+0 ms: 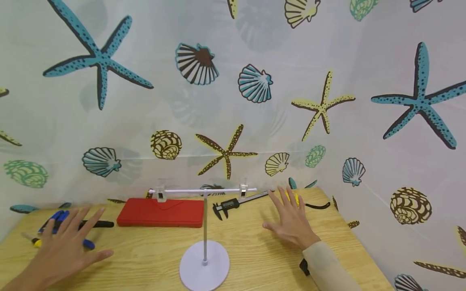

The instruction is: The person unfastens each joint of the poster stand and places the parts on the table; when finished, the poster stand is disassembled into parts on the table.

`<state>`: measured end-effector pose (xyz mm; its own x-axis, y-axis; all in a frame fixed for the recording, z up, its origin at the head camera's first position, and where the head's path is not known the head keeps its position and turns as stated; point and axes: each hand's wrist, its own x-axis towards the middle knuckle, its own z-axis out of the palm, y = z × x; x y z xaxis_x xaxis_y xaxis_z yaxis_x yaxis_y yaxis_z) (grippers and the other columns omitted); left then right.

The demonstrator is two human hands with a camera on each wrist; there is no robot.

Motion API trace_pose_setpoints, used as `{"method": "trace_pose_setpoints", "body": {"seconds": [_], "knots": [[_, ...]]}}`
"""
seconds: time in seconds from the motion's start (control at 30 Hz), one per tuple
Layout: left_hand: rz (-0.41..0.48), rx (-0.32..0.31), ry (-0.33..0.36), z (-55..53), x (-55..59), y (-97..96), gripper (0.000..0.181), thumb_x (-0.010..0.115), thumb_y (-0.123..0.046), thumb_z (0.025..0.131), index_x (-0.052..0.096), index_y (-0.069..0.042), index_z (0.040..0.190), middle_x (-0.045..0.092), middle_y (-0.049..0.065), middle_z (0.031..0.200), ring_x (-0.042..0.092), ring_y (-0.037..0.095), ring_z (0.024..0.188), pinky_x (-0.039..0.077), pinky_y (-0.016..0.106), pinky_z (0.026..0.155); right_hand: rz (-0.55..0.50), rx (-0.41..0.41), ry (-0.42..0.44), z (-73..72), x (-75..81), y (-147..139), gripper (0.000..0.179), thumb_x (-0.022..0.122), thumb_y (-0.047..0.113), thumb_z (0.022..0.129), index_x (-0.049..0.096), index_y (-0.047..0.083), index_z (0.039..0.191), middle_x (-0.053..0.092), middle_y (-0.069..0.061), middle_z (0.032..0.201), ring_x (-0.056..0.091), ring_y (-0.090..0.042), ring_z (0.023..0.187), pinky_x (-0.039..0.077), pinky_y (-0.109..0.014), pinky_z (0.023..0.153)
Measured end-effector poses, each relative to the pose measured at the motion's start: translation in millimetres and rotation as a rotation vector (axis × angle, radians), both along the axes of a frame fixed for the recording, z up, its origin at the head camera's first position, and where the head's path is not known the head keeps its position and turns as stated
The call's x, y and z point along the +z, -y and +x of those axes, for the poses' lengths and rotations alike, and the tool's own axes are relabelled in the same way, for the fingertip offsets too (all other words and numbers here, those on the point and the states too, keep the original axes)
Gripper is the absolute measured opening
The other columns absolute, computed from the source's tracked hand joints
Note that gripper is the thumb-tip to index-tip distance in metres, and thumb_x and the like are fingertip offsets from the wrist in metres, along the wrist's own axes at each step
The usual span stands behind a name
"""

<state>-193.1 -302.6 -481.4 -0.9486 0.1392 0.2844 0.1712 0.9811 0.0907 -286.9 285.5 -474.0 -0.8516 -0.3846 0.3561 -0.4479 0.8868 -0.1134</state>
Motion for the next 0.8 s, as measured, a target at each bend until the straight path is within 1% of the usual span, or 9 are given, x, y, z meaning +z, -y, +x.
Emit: {"method": "trace_pose_setpoints", "body": {"seconds": [0.13,0.23,0.27,0.37,0.4,0.53,0.6,0.7,0.8], "knots": [[0.033,-0.006,0.024,-1.9,9.7,-7.5,0.115,0.062,-0.084,0.076,0.016,-0.025,0.163,0.029,0.026,0.159,0.022,0.049,0.144,0.004,0.084,0.106,-0.089,0.043,0.001,1.9,9.5,7,0.099,0.074,0.054,0.085,0.021,0.021,0.163,0.021,-0.018,0.168,0.019,-0.046,0.154,0.015,-0.077,0.114],[0.075,-0.012,0.055,-3.3,19.6,-12.3,0.117,0.063,-0.083,0.076,0.014,-0.023,0.164,0.026,0.027,0.16,0.018,0.051,0.145,0.0,0.082,0.109,-0.188,0.084,0.021,5.2,17.4,15,0.099,0.074,0.053,0.085,0.023,0.017,0.162,0.023,-0.018,0.168,0.02,-0.046,0.154,0.015,-0.075,0.115],[0.087,-0.018,0.059,-4.0,23.7,-13.9,0.117,0.064,-0.082,0.075,0.015,-0.022,0.164,0.026,0.027,0.16,0.018,0.051,0.145,0.0,0.082,0.109,-0.221,0.097,0.034,6.6,20.4,18,0.098,0.073,0.053,0.086,0.023,0.017,0.162,0.022,-0.018,0.168,0.02,-0.047,0.154,0.015,-0.076,0.115],[0.124,-0.043,0.073,-5.8,36.5,-20.3,0.12,0.067,-0.081,0.073,0.016,-0.022,0.163,0.028,0.027,0.16,0.019,0.052,0.145,0.004,0.081,0.109,-0.328,0.126,0.098,12.9,30.0,27,0.097,0.073,0.051,0.086,0.021,0.02,0.163,0.021,-0.017,0.169,0.019,-0.047,0.154,0.017,-0.077,0.113],[0.128,-0.05,0.073,-6.2,41.1,-23.1,0.12,0.068,-0.082,0.072,0.018,-0.02,0.163,0.029,0.027,0.16,0.02,0.052,0.145,0.006,0.081,0.109,-0.365,0.131,0.126,15.3,33.1,30,0.097,0.073,0.051,0.087,0.02,0.023,0.163,0.02,-0.016,0.169,0.019,-0.046,0.154,0.018,-0.078,0.113],[0.169,-0.104,0.054,-5.6,57.4,-33.5,0.119,0.072,-0.079,0.071,0.026,-0.016,0.16,0.033,0.026,0.159,0.023,0.049,0.145,0.012,0.077,0.11,-0.511,0.147,0.244,26.3,45.4,42,0.095,0.07,0.057,0.088,0.016,0.033,0.162,0.017,-0.008,0.171,0.02,-0.044,0.155,0.022,-0.079,0.111],[0.197,-0.124,0.065,-4.4,64.5,-38.6,0.117,0.073,-0.077,0.071,0.027,-0.015,0.16,0.034,0.025,0.158,0.026,0.049,0.144,0.015,0.077,0.109,-0.59,0.166,0.308,31.0,50.4,48,0.094,0.069,0.06,0.088,0.016,0.036,0.162,0.016,-0.006,0.172,0.018,-0.045,0.155,0.021,-0.08,0.111],[0.237,-0.152,0.094,-6.5,76.3,-48.8,0.115,0.075,-0.073,0.072,0.027,-0.014,0.159,0.036,0.024,0.158,0.031,0.051,0.141,0.018,0.078,0.107,-0.687,0.209,0.373,35.9,57.8,55,0.094,0.065,0.066,0.088,0.018,0.033,0.162,0.013,-0.009,0.172,0.018,-0.05,0.154,0.02,-0.079,0.113],[0.261,-0.179,0.103,-9.2,88.5,-58.6,0.115,0.077,-0.069,0.073,0.028,-0.01,0.159,0.038,0.025,0.157,0.036,0.053,0.138,0.023,0.077,0.106,-0.771,0.273,0.421,38.3,64.6,63,0.096,0.065,0.065,0.089,0.018,0.026,0.163,0.012,-0.012,0.172,0.016,-0.049,0.155,0.018,-0.074,0.118]]}}
